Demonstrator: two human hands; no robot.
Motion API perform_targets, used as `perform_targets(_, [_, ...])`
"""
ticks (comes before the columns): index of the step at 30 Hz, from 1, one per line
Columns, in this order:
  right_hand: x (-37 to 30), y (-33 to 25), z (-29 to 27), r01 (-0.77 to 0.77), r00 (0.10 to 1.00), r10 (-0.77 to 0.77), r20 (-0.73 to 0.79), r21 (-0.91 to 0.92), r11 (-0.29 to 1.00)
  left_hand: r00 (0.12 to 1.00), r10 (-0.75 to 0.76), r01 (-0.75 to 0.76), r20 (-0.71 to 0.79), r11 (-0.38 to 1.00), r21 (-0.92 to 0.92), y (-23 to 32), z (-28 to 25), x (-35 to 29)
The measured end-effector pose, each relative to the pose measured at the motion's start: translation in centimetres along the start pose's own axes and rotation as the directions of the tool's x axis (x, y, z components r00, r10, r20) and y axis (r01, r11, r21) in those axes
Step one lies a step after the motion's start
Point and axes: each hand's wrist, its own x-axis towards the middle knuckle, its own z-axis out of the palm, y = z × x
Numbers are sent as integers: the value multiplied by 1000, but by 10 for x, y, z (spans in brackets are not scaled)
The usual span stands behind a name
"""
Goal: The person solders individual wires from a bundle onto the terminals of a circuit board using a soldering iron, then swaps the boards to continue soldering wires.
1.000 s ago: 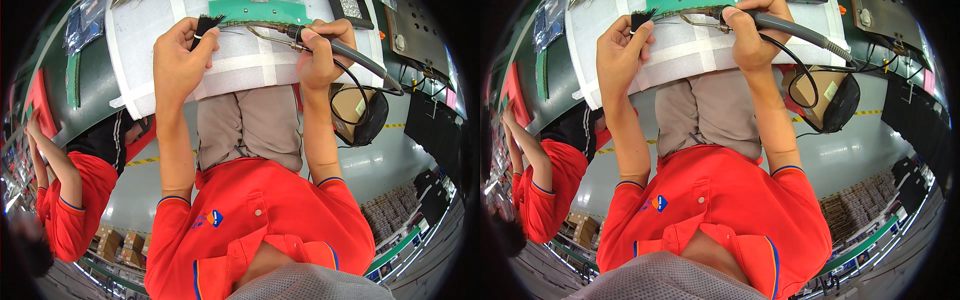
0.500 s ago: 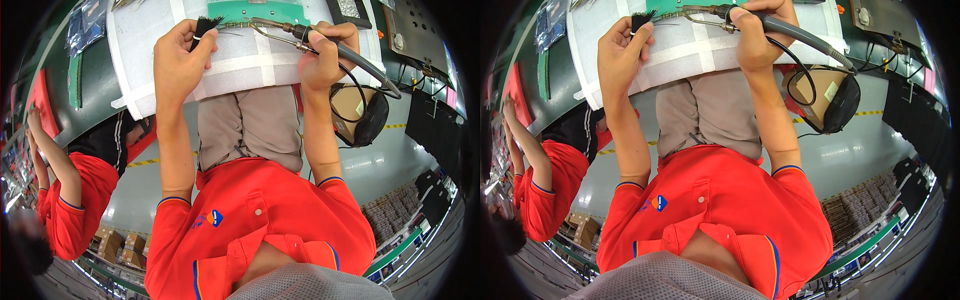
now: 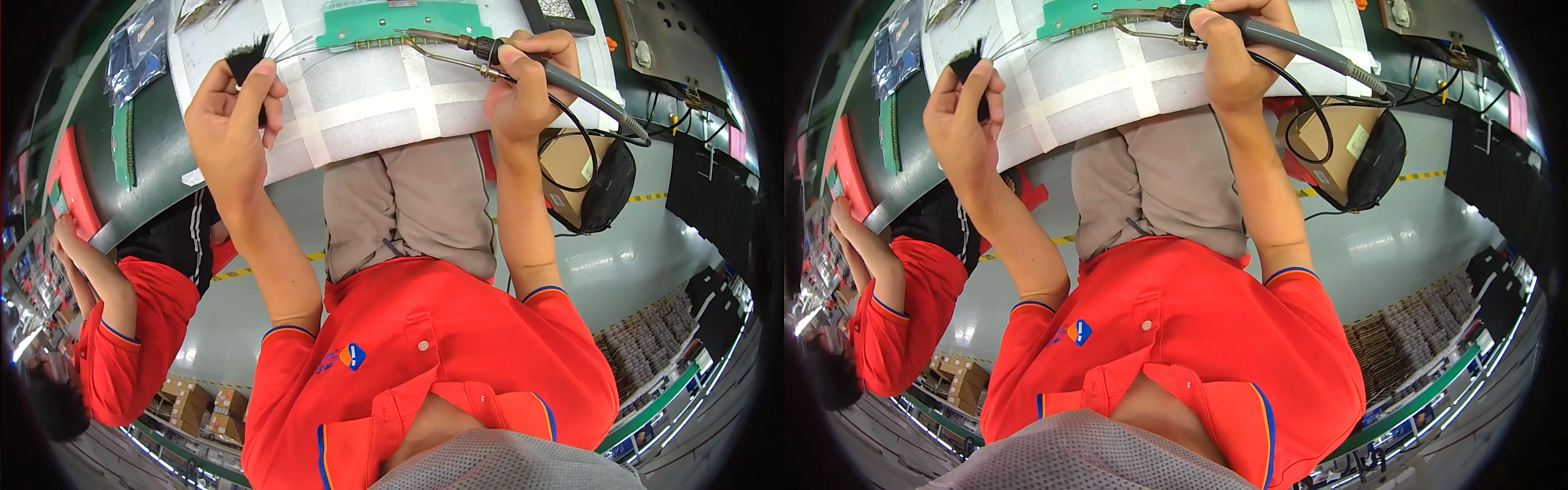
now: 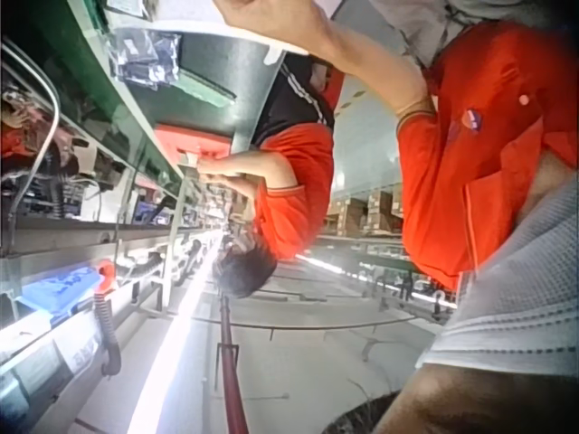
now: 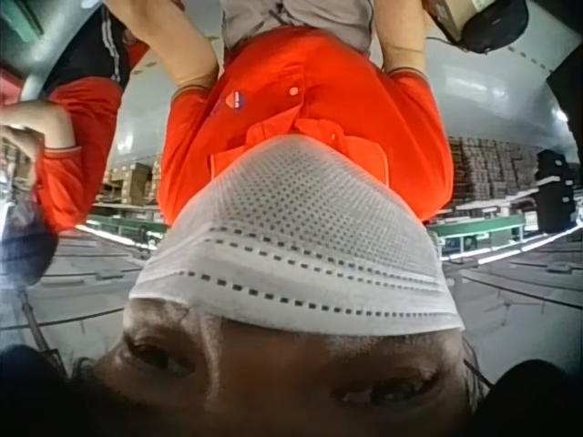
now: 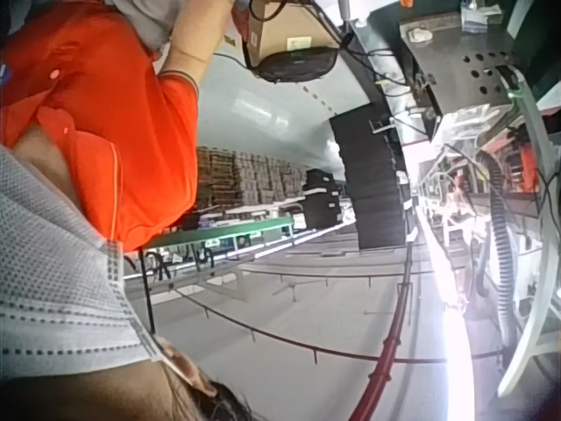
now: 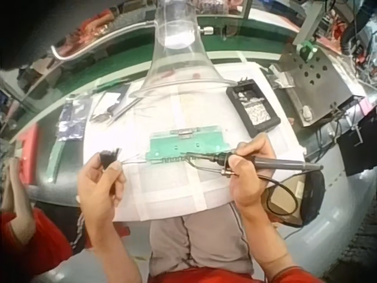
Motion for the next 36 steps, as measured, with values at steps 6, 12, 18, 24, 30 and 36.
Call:
perform_targets(6, [-1,0,0,41,999,-41,-17,-28,999,980,-1,-24,197,992,125,0,32,-9])
perform_targets(12, [-1,-1,1,-6,1000,6,-18,3,1000,975,-61,29,212,988,151,-19,41,-3])
perform_targets(18, [0,0,0,-17,999,17,35,-22,1000,979,-72,43,192,988,150,-20,43,-1])
perform_targets(24, [0,-1,-1,-28,998,29,52,-10,1000,983,-66,41,172,989,141,-20,44,-2])
perform_targets(30, [0,0,-2,-23,999,24,28,-30,999,982,-78,61,171,993,106,-18,42,-2])
perform_targets(36, [0,2,-3,-10,998,14,54,-78,997,984,-78,59,161,991,123,-20,42,-1])
